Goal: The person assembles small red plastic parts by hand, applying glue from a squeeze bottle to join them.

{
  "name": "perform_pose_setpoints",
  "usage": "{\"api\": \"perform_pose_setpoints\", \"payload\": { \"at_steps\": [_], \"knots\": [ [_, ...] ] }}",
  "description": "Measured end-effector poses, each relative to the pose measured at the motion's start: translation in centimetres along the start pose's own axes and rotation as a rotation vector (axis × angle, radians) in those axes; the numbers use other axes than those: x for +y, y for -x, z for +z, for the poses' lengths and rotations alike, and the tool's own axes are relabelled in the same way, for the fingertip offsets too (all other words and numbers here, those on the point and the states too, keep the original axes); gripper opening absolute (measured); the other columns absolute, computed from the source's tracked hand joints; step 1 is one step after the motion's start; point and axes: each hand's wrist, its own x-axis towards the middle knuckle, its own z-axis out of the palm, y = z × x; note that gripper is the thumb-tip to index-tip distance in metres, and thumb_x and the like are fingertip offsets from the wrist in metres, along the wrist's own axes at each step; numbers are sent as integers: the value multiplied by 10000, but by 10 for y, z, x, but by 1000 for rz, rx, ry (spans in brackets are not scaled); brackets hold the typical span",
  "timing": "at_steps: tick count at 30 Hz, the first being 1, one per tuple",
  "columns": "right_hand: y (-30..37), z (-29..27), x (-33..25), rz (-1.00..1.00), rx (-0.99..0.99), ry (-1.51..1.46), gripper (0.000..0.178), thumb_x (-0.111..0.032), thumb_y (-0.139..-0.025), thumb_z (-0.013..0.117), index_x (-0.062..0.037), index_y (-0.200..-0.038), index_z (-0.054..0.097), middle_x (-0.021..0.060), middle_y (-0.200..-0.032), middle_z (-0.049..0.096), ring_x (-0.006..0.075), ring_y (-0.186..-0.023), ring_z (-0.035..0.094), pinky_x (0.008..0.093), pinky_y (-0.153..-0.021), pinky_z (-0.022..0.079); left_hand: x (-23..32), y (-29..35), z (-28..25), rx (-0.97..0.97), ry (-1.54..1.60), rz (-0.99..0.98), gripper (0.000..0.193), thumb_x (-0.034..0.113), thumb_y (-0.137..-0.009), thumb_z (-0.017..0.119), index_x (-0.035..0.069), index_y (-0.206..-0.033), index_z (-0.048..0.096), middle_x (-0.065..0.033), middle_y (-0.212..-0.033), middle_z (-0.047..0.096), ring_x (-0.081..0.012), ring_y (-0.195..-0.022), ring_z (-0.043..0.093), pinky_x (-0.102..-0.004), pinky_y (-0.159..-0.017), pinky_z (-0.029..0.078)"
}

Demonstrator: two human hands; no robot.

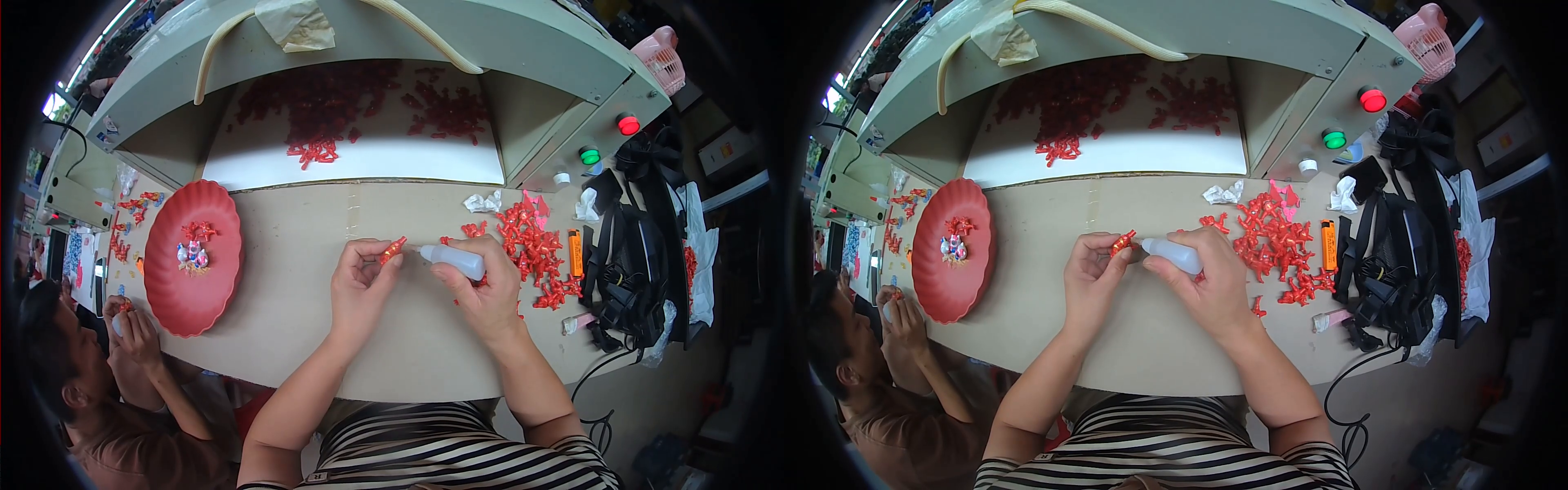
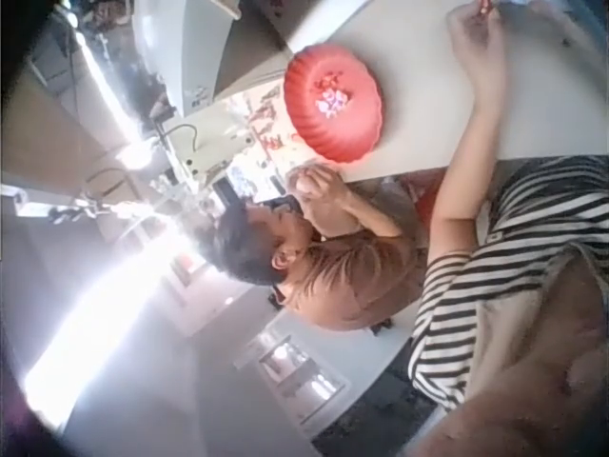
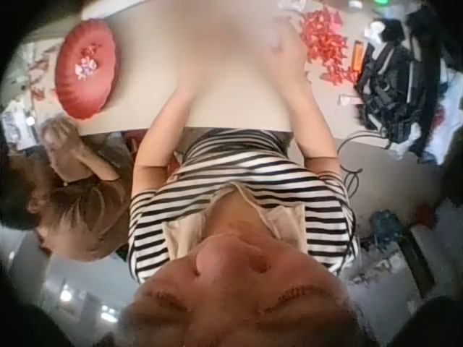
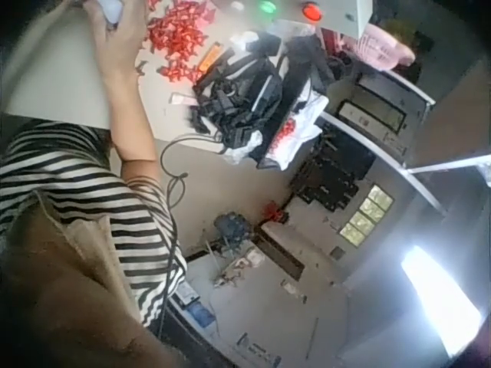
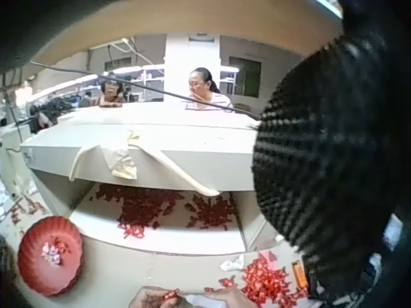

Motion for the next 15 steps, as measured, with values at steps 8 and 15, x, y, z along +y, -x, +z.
{"api": "perform_pose_setpoints", "payload": {
  "at_steps": [8, 15],
  "knots": [
    [1, -1, 0, -11, 1, -1, 330, -218, -688, 739, -20, -876, 553, 92, -788, 575, 229, -691, 551, 313, -598, 442, 0, 1, 1, -3, 10, -13, 166, 16, -813, 589, 4, -943, 487, -38, -935, 521, -71, -798, 541, -185, -662, 446],
    [1, 0, 1, -10, -1, 15, 332, -222, -685, 740, -20, -871, 553, 91, -788, 575, 231, -693, 550, 312, -601, 440, 1, 1, 1, -13, 5, -4, 171, 14, -813, 587, 2, -950, 485, -39, -940, 524, -72, -807, 545, -185, -663, 447]
  ]
}}
